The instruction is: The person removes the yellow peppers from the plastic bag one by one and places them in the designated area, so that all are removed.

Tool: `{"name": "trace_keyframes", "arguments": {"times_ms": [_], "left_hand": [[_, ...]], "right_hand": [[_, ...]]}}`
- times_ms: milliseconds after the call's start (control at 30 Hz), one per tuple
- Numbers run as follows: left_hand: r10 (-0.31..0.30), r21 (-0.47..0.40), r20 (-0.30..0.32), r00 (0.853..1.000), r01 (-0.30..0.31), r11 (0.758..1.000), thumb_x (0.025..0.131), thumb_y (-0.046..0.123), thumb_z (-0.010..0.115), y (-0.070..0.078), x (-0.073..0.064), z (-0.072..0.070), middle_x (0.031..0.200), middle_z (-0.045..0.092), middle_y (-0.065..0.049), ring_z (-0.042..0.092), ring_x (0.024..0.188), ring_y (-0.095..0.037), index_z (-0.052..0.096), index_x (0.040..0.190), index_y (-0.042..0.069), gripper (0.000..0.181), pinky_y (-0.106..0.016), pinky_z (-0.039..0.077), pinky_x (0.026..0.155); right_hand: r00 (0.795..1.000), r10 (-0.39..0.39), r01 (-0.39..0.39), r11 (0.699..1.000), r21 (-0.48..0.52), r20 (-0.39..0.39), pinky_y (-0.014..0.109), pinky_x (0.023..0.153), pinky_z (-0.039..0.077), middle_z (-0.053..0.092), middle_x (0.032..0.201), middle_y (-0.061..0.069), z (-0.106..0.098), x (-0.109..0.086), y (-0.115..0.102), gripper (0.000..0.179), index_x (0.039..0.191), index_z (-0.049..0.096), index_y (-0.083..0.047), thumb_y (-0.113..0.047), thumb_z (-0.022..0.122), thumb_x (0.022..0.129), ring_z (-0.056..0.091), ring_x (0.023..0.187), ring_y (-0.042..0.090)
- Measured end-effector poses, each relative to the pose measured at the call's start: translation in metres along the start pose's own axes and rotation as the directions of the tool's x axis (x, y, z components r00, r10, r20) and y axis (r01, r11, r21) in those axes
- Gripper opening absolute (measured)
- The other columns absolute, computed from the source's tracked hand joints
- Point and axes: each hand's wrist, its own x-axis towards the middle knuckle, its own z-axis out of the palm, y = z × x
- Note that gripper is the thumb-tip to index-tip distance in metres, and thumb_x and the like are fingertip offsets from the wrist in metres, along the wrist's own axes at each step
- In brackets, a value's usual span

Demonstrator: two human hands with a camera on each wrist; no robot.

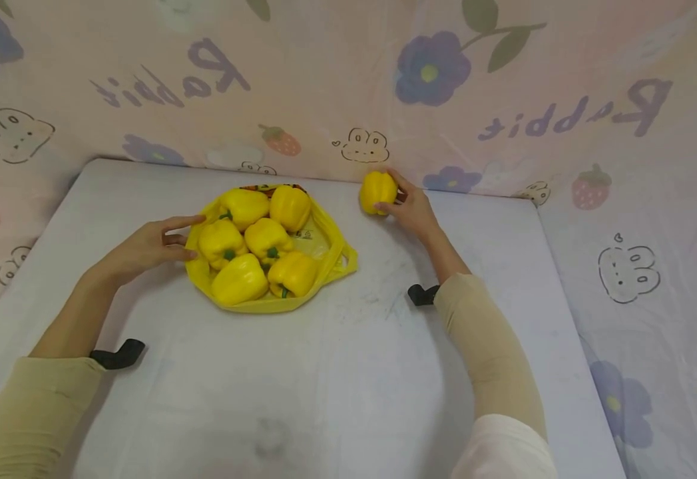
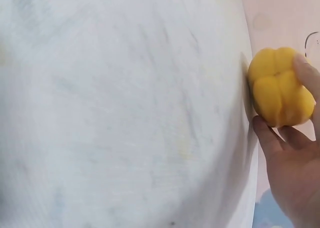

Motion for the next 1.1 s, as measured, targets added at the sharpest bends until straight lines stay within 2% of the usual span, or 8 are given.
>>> {"name": "trace_keyframes", "arguments": {"times_ms": [167,300,400,867,1000,1100], "left_hand": [[-0.001,0.003,0.010,1.000,0.000,1.000,0.091,0.018,0.073,0.002,-0.001,0.000,0.158,0.031,-0.013,0.048,0.125,-0.031,0.035,0.155,0.012,0.074,-0.015,0.045,0.085],[0.006,0.011,0.013,1.000,-0.007,1.000,0.092,0.018,0.073,0.002,-0.001,0.000,0.159,0.030,-0.013,0.048,0.126,-0.032,0.034,0.155,0.011,0.075,-0.015,0.045,0.086],[0.001,0.006,0.004,1.000,-0.001,1.000,0.091,0.017,0.074,0.001,0.000,0.000,0.158,0.031,-0.011,0.049,0.124,-0.031,0.036,0.155,0.013,0.074,-0.015,0.045,0.085],[0.012,0.003,0.010,1.000,-0.012,1.000,0.091,0.015,0.074,0.000,0.002,0.000,0.158,0.032,-0.011,0.051,0.126,-0.031,0.037,0.154,0.013,0.073,-0.015,0.046,0.086],[0.008,0.011,0.014,1.000,-0.008,1.000,0.090,0.017,0.074,0.000,0.002,0.000,0.159,0.030,-0.012,0.050,0.127,-0.032,0.037,0.154,0.012,0.074,-0.021,0.046,0.091],[0.007,0.017,0.014,1.000,-0.007,1.000,0.091,0.017,0.073,0.001,0.001,-0.001,0.159,0.029,-0.012,0.049,0.128,-0.033,0.036,0.154,0.012,0.074,-0.031,0.045,0.098]], "right_hand": [[0.999,0.024,-0.026,0.997,0.068,0.037,0.034,0.104,0.045,0.025,0.163,0.002,-0.002,-0.005,-0.007,0.084,0.158,0.026,-0.023,-0.018,0.075,0.090,0.046,0.134,0.032],[0.998,0.045,-0.051,0.991,0.122,0.052,0.040,0.106,0.042,0.029,0.160,0.011,-0.003,-0.011,-0.018,0.084,0.158,0.026,-0.016,-0.010,0.074,0.090,0.044,0.134,0.035],[0.997,0.054,-0.059,0.990,0.125,0.046,0.044,0.107,0.041,0.033,0.157,0.016,-0.003,-0.015,-0.021,0.084,0.158,0.027,-0.014,-0.008,0.074,0.089,0.044,0.134,0.036],[0.999,0.031,-0.034,0.992,0.123,0.029,0.041,0.112,0.036,0.029,0.160,0.011,-0.005,-0.016,-0.016,0.089,0.159,0.023,-0.014,-0.010,0.077,0.088,0.041,0.137,0.033],[0.999,0.032,-0.035,0.992,0.121,0.027,0.042,0.112,0.034,0.026,0.162,0.010,-0.005,-0.018,-0.017,0.091,0.159,0.022,-0.013,-0.010,0.077,0.087,0.040,0.138,0.033],[1.000,0.023,-0.025,0.991,0.130,0.017,0.043,0.113,0.034,0.026,0.162,0.011,-0.007,-0.019,-0.019,0.089,0.158,0.023,-0.011,-0.009,0.076,0.087,0.039,0.139,0.034]]}}
